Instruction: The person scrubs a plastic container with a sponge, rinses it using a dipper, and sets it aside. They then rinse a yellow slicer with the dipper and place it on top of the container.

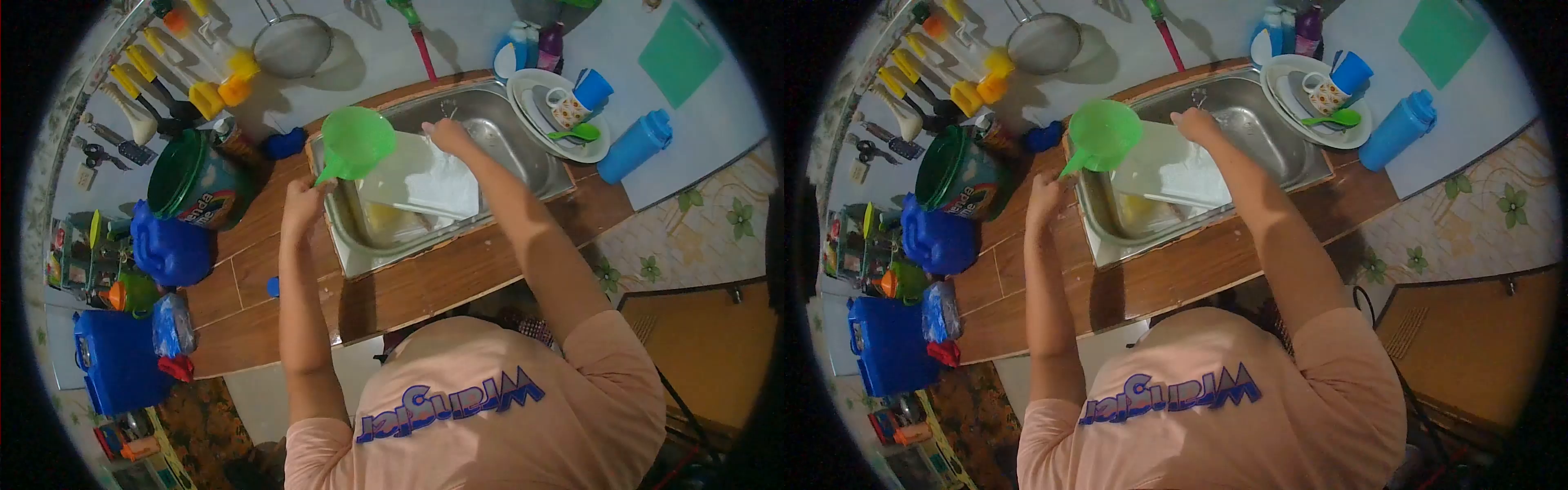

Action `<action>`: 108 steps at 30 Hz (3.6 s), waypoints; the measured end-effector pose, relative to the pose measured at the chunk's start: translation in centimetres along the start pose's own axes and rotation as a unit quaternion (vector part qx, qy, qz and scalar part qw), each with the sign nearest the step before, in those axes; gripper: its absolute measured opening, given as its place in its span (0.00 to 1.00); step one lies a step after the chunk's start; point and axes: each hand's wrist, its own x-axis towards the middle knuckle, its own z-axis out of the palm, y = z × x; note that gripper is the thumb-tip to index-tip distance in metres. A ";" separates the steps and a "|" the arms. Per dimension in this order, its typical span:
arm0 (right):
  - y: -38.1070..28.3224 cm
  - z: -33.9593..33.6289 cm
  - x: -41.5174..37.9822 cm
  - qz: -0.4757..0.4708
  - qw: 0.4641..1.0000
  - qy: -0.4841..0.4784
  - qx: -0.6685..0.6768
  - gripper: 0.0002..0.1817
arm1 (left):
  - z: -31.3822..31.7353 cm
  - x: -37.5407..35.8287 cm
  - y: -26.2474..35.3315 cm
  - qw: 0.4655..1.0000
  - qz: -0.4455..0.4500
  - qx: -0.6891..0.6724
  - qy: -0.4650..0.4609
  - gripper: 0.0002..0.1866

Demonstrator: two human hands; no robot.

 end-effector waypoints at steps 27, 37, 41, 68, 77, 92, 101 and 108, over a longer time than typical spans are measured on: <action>3.4 -46.5 21.4 0.094 0.927 0.323 -0.167 0.49 | 0.1 -1.9 -4.0 0.999 0.002 -0.047 0.004 0.03; 4.0 -6.3 5.2 -0.180 0.882 0.396 0.184 0.09 | 1.4 -0.9 0.8 0.972 0.125 0.199 0.023 0.15; 1.2 6.1 3.0 0.211 0.762 -0.033 0.612 0.09 | 2.7 0.5 1.9 0.957 0.150 0.236 0.079 0.16; -6.6 -6.8 0.6 -0.207 0.916 -0.166 0.302 0.26 | -3.3 2.3 8.3 0.896 0.276 0.328 0.117 0.18; -5.2 -10.0 0.7 -0.159 0.924 -0.073 0.341 0.31 | -4.8 6.1 6.7 0.953 0.244 0.168 0.065 0.17; -0.6 -10.8 0.8 -0.104 0.911 0.023 0.397 0.48 | -3.8 6.9 7.0 0.968 0.185 0.154 0.072 0.15; 0.4 -10.7 1.0 -0.176 0.927 0.049 0.327 0.43 | -2.0 6.1 8.4 0.940 0.233 0.236 0.084 0.16; -4.5 -13.0 -2.9 -0.217 0.932 0.007 0.290 0.44 | -2.8 6.1 10.3 0.945 0.237 0.198 0.109 0.16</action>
